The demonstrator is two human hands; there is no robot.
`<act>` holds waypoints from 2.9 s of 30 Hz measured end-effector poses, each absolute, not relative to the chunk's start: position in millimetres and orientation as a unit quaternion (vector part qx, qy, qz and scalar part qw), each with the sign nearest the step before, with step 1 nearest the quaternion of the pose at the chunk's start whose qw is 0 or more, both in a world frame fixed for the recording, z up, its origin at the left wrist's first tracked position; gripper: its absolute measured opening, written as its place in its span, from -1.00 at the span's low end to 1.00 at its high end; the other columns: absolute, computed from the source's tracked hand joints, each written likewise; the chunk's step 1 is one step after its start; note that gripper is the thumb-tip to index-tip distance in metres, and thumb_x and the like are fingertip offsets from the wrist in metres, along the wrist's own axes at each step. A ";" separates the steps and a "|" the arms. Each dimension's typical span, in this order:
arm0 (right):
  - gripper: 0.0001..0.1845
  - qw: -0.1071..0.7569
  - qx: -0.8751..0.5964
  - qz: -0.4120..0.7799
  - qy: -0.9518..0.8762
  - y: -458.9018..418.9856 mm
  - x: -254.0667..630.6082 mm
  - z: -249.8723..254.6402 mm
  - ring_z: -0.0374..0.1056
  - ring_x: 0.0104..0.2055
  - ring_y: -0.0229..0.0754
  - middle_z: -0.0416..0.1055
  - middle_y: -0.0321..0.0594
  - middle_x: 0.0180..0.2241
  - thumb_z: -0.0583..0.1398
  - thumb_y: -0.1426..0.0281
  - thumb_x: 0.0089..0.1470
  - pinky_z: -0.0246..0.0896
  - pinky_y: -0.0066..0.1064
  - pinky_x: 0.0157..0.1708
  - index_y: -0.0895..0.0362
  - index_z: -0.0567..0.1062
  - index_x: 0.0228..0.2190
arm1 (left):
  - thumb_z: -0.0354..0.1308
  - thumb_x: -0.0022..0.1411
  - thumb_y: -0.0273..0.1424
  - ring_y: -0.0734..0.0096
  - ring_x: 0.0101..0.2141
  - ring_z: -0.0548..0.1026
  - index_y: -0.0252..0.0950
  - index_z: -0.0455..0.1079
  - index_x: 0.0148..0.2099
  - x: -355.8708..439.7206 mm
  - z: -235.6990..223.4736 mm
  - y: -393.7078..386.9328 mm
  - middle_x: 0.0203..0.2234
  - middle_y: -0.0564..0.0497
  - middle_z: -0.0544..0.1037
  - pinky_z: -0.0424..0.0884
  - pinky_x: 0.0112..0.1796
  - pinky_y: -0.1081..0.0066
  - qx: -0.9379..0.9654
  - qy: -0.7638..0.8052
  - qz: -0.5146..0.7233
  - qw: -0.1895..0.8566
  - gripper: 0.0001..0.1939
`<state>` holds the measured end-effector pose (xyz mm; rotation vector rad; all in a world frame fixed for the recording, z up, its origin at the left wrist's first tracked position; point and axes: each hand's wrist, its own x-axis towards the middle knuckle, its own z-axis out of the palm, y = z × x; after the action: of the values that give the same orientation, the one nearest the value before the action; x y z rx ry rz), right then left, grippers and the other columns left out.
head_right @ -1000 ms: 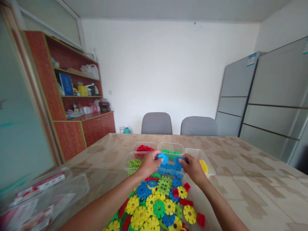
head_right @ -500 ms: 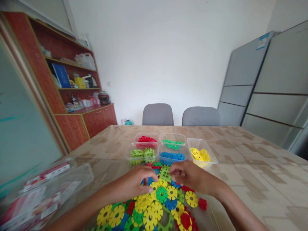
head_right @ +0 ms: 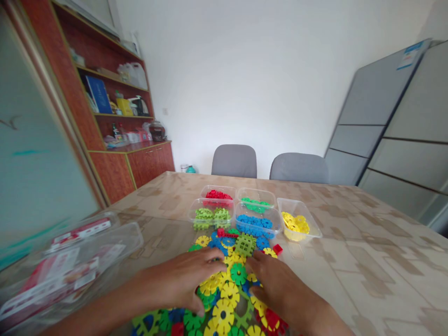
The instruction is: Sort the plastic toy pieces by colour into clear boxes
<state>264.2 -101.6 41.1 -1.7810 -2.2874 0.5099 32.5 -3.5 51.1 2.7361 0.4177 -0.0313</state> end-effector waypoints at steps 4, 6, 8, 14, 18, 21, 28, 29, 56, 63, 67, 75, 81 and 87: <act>-0.81 0.116 -0.581 0.192 -0.782 -107.3 253.3 47.0 0.40 -0.16 -0.08 0.46 -0.14 -0.18 0.13 0.47 0.12 0.29 -0.29 -0.15 0.10 0.46 -0.19 | 0.39 0.00 -0.38 0.08 -0.04 0.37 -0.26 0.31 -0.01 30.9 56.2 -10.4 -0.05 -0.11 0.37 0.35 -0.10 0.25 0.973 0.162 -0.022 0.162 -0.49; -0.65 0.118 -0.570 0.210 -0.785 -112.3 245.0 49.0 0.32 0.02 -0.01 0.39 -0.09 0.00 0.18 0.40 0.11 0.23 -0.22 -0.01 0.06 0.41 -0.03 | 0.36 0.03 -0.40 0.09 -0.06 0.38 -0.25 0.31 -0.03 30.8 57.5 -11.9 -0.08 -0.09 0.37 0.34 -0.13 0.27 0.974 0.163 -0.034 0.154 -0.55; -0.45 0.111 -0.563 0.224 -0.788 -115.6 235.8 50.2 0.23 0.12 0.07 0.28 -0.03 0.12 0.27 0.37 0.01 0.16 -0.18 0.07 0.06 0.35 0.07 | 0.36 0.04 -0.40 0.10 -0.06 0.37 -0.23 0.30 -0.04 30.6 57.1 -11.6 -0.08 -0.08 0.37 0.32 -0.12 0.27 0.974 0.166 -0.044 0.150 -0.56; -0.59 0.132 -0.592 0.229 -0.761 -111.9 224.0 42.9 0.33 -0.07 -0.03 0.39 -0.12 -0.09 0.32 0.53 -0.17 0.24 -0.31 -0.09 0.09 0.44 -0.20 | 0.40 -0.03 -0.27 0.15 -0.15 0.42 -0.17 0.32 -0.07 29.0 56.5 -5.3 -0.15 -0.02 0.41 0.29 -0.26 0.38 0.971 0.157 -0.051 0.173 -0.51; -0.61 0.145 -0.570 0.248 -0.770 -107.6 232.0 30.3 0.32 -0.12 -0.11 0.38 -0.22 -0.15 0.29 0.58 -0.19 0.20 -0.38 -0.15 0.09 0.40 -0.26 | 0.35 0.07 -0.31 0.28 -0.26 0.44 -0.20 0.38 -0.17 29.5 62.1 -0.4 -0.30 0.05 0.45 0.24 -0.35 0.45 0.967 0.155 -0.034 0.198 -0.71; -0.60 0.162 -0.565 0.269 -0.763 -107.6 238.4 27.0 0.33 -0.16 -0.15 0.39 -0.28 -0.18 0.31 0.59 -0.19 0.20 -0.42 -0.18 0.06 0.41 -0.25 | 0.37 0.04 -0.34 0.36 -0.35 0.42 -0.23 0.41 -0.23 31.3 64.3 3.5 -0.38 0.08 0.47 0.21 -0.40 0.50 0.968 0.135 -0.019 0.209 -0.75; -0.65 0.124 -0.590 0.307 -0.736 -113.8 246.3 41.1 0.33 -0.17 -0.12 0.44 -0.28 -0.23 0.34 0.57 -0.18 0.20 -0.41 -0.23 0.06 0.50 -0.28 | 0.30 0.14 -0.42 0.44 -0.44 0.46 -0.27 0.48 -0.24 33.0 59.1 11.7 -0.44 0.07 0.54 0.21 -0.44 0.55 0.957 0.135 -0.013 0.258 -0.89; -0.66 0.118 -0.587 0.309 -0.739 -113.8 246.0 43.3 0.34 -0.18 -0.12 0.45 -0.29 -0.25 0.35 0.57 -0.19 0.20 -0.42 -0.25 0.06 0.51 -0.30 | 0.28 0.15 -0.42 0.44 -0.45 0.46 -0.27 0.48 -0.25 33.4 57.8 12.7 -0.45 0.08 0.55 0.20 -0.44 0.55 0.957 0.136 0.000 0.257 -0.92; -0.39 0.111 -0.598 0.230 -0.760 -103.9 232.2 39.2 0.35 0.01 0.01 0.42 -0.08 0.00 0.22 0.52 -0.03 0.22 -0.27 -0.01 0.01 0.35 0.10 | 0.35 0.04 -0.44 0.38 -0.29 0.43 -0.25 0.44 -0.32 49.1 34.3 17.7 -0.35 0.09 0.48 0.26 -0.27 0.52 0.933 0.175 0.093 0.299 -0.85; -0.35 0.138 -0.593 0.235 -0.757 -102.8 240.1 22.7 0.25 0.13 0.01 0.32 -0.06 0.13 0.23 0.43 -0.01 0.11 -0.25 0.10 0.07 0.29 0.15 | 0.41 -0.08 -0.47 0.34 -0.25 0.38 -0.19 0.40 -0.13 46.3 19.3 20.0 -0.26 0.08 0.41 0.25 -0.27 0.50 0.934 0.211 0.065 0.279 -0.57; -0.44 0.145 -0.603 0.239 -0.747 -102.9 241.7 21.2 0.25 0.11 0.00 0.34 -0.08 0.10 0.22 0.41 -0.01 0.10 -0.25 0.07 0.08 0.34 0.08 | 0.43 -0.13 -0.43 0.34 -0.25 0.37 -0.24 0.38 -0.20 44.4 25.3 18.3 -0.28 0.08 0.40 0.22 -0.32 0.52 0.936 0.228 0.057 0.260 -0.59; -0.78 0.205 -0.607 0.245 -0.728 -98.0 238.3 25.9 0.27 -0.36 -0.22 0.39 -0.34 -0.38 0.23 0.50 -0.11 0.03 -0.49 -0.44 0.09 0.35 -0.35 | 0.35 0.02 -0.40 0.45 -0.39 0.41 -0.26 0.45 -0.34 33.4 59.0 22.6 -0.43 0.14 0.46 0.20 -0.38 0.56 0.938 0.164 0.051 0.301 -0.85; -0.82 0.239 -0.572 0.275 -0.735 -89.0 243.1 20.6 0.12 -0.49 -0.29 0.21 -0.42 -0.55 0.22 0.40 -0.02 -0.12 -0.49 -0.52 0.10 0.26 -0.50 | 0.35 0.04 -0.28 0.39 -0.34 0.47 -0.28 0.47 -0.34 32.8 61.2 16.0 -0.37 0.06 0.52 0.29 -0.34 0.52 0.922 0.058 -0.018 0.383 -0.79; -0.78 0.254 -0.564 0.277 -0.736 -86.9 247.5 17.5 0.05 -0.52 -0.32 0.15 -0.46 -0.58 0.23 0.45 -0.04 -0.15 -0.49 -0.54 0.10 0.24 -0.53 | 0.40 0.00 -0.36 0.33 -0.18 0.47 -0.24 0.43 -0.36 37.5 51.3 -3.6 -0.27 0.08 0.51 0.27 -0.20 0.48 0.952 0.075 -0.027 0.296 -0.80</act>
<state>247.5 -86.9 17.5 -1.5310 -1.9983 0.7536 37.5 -3.6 51.3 2.5318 0.2000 -0.0724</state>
